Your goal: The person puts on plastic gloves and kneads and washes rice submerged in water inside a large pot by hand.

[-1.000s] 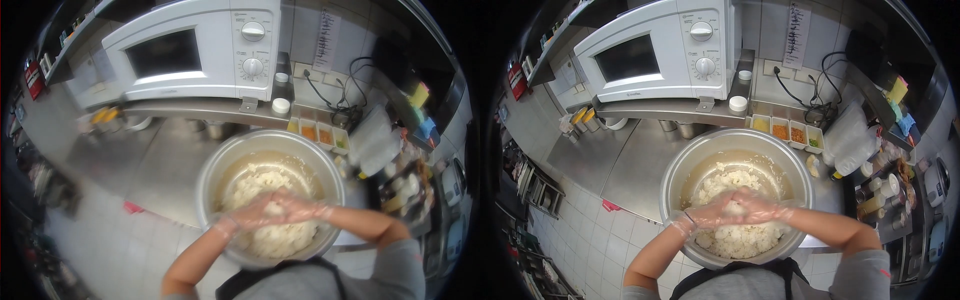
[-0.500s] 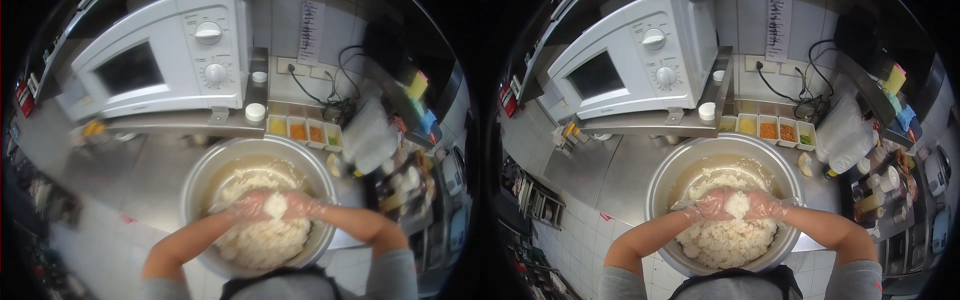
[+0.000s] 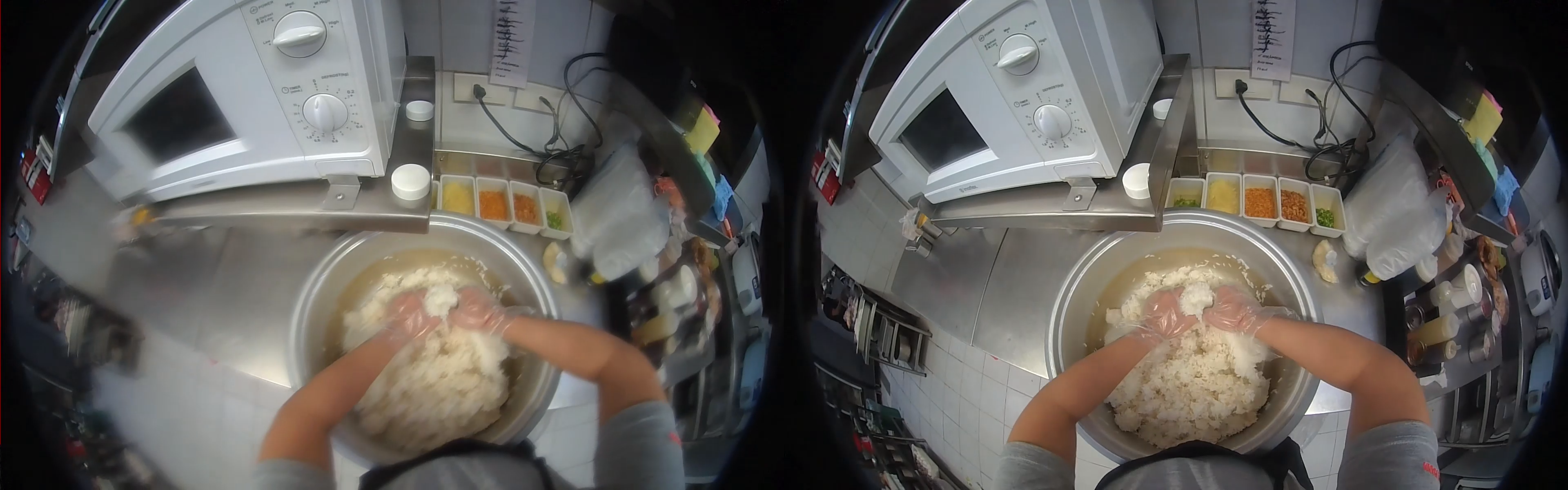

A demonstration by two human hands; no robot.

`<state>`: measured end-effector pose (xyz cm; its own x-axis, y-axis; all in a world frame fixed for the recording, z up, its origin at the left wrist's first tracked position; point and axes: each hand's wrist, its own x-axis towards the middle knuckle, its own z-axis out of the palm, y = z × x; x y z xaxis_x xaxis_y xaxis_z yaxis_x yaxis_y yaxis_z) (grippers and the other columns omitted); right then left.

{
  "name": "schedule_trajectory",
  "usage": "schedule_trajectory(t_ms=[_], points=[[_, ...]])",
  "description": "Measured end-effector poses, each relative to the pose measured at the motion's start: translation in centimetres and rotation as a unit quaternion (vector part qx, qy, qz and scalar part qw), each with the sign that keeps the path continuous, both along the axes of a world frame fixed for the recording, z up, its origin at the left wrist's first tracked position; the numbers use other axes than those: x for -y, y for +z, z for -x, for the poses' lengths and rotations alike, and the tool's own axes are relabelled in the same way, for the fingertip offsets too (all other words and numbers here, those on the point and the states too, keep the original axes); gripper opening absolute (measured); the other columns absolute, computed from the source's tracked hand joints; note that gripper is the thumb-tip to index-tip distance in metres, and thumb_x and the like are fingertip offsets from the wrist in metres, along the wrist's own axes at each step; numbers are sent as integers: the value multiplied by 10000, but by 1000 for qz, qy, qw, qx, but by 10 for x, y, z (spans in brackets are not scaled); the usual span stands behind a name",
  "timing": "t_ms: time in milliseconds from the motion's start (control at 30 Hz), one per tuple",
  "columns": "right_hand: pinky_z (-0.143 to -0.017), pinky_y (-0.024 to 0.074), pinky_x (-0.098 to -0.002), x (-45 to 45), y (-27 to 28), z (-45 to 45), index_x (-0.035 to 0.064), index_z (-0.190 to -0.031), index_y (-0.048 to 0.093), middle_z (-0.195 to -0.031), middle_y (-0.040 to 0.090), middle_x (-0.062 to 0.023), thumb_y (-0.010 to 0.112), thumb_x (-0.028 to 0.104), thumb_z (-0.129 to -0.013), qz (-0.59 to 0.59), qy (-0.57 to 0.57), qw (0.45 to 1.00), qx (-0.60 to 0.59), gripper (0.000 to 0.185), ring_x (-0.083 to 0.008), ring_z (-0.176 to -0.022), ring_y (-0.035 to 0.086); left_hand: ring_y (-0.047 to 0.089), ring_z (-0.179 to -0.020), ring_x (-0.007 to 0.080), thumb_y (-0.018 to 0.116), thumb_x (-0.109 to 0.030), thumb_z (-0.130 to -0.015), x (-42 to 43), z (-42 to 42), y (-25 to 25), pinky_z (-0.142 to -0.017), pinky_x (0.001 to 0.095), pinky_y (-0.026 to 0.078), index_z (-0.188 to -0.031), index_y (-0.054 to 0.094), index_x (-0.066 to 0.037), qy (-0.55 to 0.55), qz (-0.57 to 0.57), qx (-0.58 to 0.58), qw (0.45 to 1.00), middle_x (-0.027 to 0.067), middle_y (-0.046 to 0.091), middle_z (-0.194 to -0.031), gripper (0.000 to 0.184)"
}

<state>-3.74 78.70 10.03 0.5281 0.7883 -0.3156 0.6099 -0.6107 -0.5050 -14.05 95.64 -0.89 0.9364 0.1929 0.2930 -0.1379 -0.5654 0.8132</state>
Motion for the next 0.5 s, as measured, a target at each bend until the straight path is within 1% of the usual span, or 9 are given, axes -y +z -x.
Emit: schedule_trajectory(t_ms=[33, 67, 100, 200, 267, 300, 333, 400, 500], points=[[-826, 478, -418, -4, -9, -5, 61, -1051, 631, -982, 636, -233, 570, 288, -724, 48, 52, 997, 35, 403, -367, -958, 603, 616, -902, 298, 680, -423, -686, -1, -2, -2, -807, 406, 481, -1138, 579, -54, 7, -15, 8, 1000, 160, 642, -922, 592], [-844, 471, -417, -10, -20, -11, 55, -1051, 634, -1000, 630, -239, 568, 298, -727, 96, 103, 988, 70, 410, -374, -979, 594, 623, -868, 294, 666, -405, -702, 6, 0, 38, -784, 402, 489, -1108, 590, -42, 15, -153, -37, 987, 156, 644, -907, 550], [-862, 465, -417, -13, -24, -15, 48, -1051, 638, -1019, 624, -246, 565, 308, -730, 144, 154, 972, 105, 419, -380, -1001, 585, 631, -834, 289, 652, -387, -719, 10, -1, 68, -760, 398, 497, -1078, 601, -30, 23, -288, -81, 954, 153, 647, -893, 509], [-913, 443, -413, -18, 7, -5, -1, -1134, 586, -1126, 569, -271, 576, 371, -730, 77, -5, 997, -5, 550, -398, -1063, 547, 648, -768, 291, 621, -292, -744, 17, -16, 88, -683, 396, 512, -992, 622, -26, 59, -308, -225, 922, 134, 654, -858, 363], [-940, 429, -409, -22, -30, -10, -51, -1205, 495, -1190, 519, -278, 593, 422, -715, 73, -21, 996, 55, 688, -401, -1093, 527, 657, -771, 301, 612, -262, -750, 13, -23, 75, -664, 393, 516, -970, 623, -33, 75, -333, -234, 910, 132, 661, -850, 317], [-946, 427, -408, -23, -32, -10, -74, -1234, 445, -1210, 500, -282, 602, 441, -707, 82, -17, 995, 61, 754, -399, -1104, 520, 662, -772, 306, 607, -246, -753, 12, -25, 73, -654, 391, 518, -959, 623, -36, 84, -346, -238, 904, 132, 664, -846, 295], [-953, 424, -407, -24, -33, -10, -97, -1262, 394, -1230, 481, -286, 611, 460, -698, 91, -13, 994, 67, 822, -397, -1115, 514, 664, -788, 308, 610, -250, -755, 12, -29, 72, -658, 392, 520, -960, 624, -39, 92, -351, -267, 893, 136, 667, -851, 295], [-952, 425, -406, -32, 0, -3, -140, -1305, 284, -1248, 456, -295, 629, 483, -678, 127, 18, 991, 32, 949, -386, -1129, 510, 668, -821, 313, 615, -258, -760, 11, -41, 81, -665, 394, 523, -962, 626, -45, 111, -364, -320, 868, 144, 671, -860, 294], [-957, 422, -398, -39, 3, 1, -139, -1314, 276, -1241, 468, -285, 651, 508, -649, 162, -1, 985, 64, 1002, -375, -1131, 514, 672, -824, 302, 605, -271, -779, 13, -52, 98, -690, 393, 527, -938, 622, -30, 146, -356, -397, 833, 144, 677, -900, 289]])
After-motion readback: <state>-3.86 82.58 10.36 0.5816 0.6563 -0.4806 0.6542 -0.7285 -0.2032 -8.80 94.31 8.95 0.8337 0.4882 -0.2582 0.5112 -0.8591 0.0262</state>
